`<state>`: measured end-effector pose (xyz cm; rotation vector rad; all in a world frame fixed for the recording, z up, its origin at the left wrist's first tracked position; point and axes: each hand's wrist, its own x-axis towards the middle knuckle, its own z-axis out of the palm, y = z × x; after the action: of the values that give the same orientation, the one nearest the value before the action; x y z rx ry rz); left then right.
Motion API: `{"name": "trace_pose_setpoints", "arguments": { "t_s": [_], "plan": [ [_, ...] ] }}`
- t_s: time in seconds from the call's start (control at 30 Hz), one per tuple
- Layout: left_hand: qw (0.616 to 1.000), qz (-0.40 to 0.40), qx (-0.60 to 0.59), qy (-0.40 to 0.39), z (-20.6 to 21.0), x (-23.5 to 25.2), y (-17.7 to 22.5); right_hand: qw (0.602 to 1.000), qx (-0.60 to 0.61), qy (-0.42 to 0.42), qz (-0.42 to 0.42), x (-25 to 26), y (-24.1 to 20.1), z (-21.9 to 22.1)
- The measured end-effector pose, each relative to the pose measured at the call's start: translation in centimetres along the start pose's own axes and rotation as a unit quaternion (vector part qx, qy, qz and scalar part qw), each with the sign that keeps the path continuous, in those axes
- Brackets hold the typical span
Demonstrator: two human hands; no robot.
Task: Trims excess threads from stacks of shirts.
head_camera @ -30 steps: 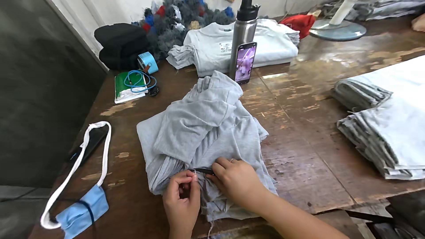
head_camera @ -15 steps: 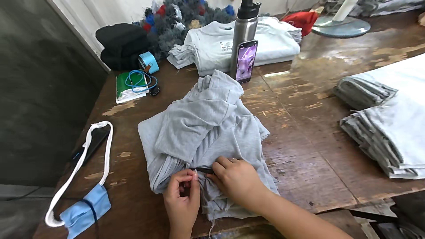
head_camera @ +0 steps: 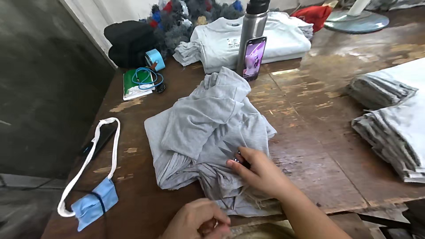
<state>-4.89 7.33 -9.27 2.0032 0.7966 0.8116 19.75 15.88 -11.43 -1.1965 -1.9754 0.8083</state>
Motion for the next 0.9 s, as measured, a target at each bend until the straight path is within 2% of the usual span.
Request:
{"name": "trace_pose_setpoints", "arguments": {
  "t_s": [0.07, 0.13, 0.23, 0.37, 0.5, 0.67, 0.77, 0.9],
  "plan": [
    [0.986, -0.046, 0.089, 0.133, 1.9, 1.0, -0.1, 0.999, 0.039, 0.011, -0.006, -0.1, 0.1, -0.3],
    [0.953, -0.083, 0.155, 0.248, 3.9, 2.2, -0.5, 0.998, 0.068, 0.015, -0.005, -0.2, 0.1, -0.6],
    [0.924, -0.087, 0.161, 0.335, 5.6, 3.5, -1.7, 0.996, 0.086, 0.018, -0.009, -0.1, 0.2, -0.6],
    [0.925, -0.098, 0.119, 0.348, 5.3, 3.9, -2.1, 0.996, 0.085, 0.018, -0.010, -0.2, 0.4, -0.6],
    [0.906, -0.140, 0.157, 0.367, 5.0, 4.9, -2.4, 0.997, 0.070, 0.017, -0.013, -0.2, 0.4, -0.5],
    [0.891, -0.149, 0.179, 0.391, 4.7, 6.0, -2.9, 0.999, 0.052, -0.006, -0.006, -0.3, 0.4, -0.4],
    [0.906, -0.129, 0.100, 0.390, 4.4, 5.6, -3.0, 0.999, -0.018, -0.043, -0.014, -0.4, 0.3, -0.6],
    [0.926, -0.104, -0.063, 0.357, 3.3, 4.1, -2.1, 0.983, -0.128, -0.107, -0.073, -0.7, 0.0, -0.8]
  ]
}}
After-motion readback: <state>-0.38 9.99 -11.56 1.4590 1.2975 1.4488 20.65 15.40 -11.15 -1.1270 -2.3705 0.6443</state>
